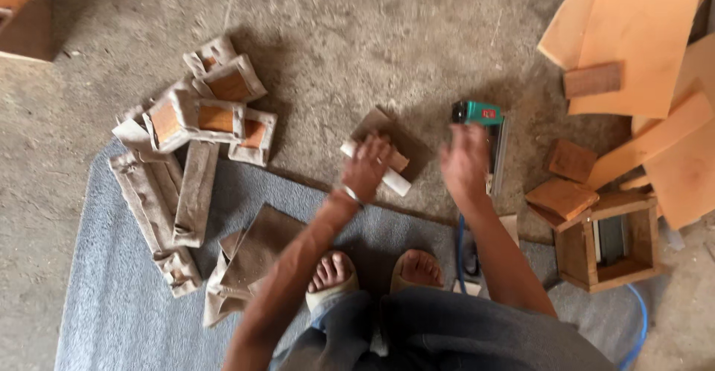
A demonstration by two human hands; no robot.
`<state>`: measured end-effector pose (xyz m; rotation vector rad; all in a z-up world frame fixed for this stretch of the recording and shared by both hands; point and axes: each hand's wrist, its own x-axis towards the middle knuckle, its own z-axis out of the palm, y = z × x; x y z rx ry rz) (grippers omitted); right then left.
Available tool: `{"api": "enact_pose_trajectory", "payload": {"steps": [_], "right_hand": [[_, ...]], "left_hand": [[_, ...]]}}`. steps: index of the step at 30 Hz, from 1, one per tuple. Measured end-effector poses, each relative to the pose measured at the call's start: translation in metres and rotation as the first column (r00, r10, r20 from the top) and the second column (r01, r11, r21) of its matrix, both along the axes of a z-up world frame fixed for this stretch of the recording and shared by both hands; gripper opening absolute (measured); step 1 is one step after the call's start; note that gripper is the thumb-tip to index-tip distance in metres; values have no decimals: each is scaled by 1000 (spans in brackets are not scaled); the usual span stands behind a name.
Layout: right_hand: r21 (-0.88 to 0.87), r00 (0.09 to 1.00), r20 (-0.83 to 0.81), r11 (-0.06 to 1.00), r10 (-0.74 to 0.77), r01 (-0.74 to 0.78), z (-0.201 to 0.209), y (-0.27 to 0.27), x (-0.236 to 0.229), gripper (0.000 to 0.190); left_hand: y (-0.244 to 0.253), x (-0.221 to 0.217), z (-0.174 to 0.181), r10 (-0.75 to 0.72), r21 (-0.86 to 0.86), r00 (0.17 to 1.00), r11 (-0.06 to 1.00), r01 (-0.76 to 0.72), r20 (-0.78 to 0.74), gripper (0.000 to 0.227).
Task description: The person wraps fabric around small wooden blocks and secures it with a pneumatic staple gun. They repeatedly fold the fabric edges and staple them to the wood, then place the finished pieces aside.
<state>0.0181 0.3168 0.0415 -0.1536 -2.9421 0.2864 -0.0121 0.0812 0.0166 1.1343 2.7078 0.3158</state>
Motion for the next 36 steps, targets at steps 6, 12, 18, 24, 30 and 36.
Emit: {"api": "enact_pose_trajectory", "payload": {"steps": [6, 12, 18, 24, 30, 36], "right_hand": [[-107, 920, 301, 967, 251, -229, -45, -44, -42, 28], [-343, 861, 405, 924, 308, -169, -47, -47, -45, 25], [-584, 900, 262, 800, 348, -140, -52, -34, -58, 24], [-586, 900, 285, 803, 330, -109, -58, -38, -59, 18], [-570, 915, 236, 809, 327, -142, -50, -42, -49, 14], [-569, 903, 203, 796, 379, -206, -60, -54, -27, 6]], "left_hand": [[-16, -27, -19, -38, 147, 982, 989, 11, 185, 69], [-14, -25, -12, -88, 29, 985, 996, 84, 151, 77], [1, 2, 19, -62, 46, 992, 997, 57, 107, 51], [2, 24, 16, -8, -22, 998, 1000, 9, 65, 50], [3, 44, -11, 40, -30, 999, 999, -40, -8, 62], [-16, 56, -80, 86, 220, 991, 973, -62, -104, 48]]}}
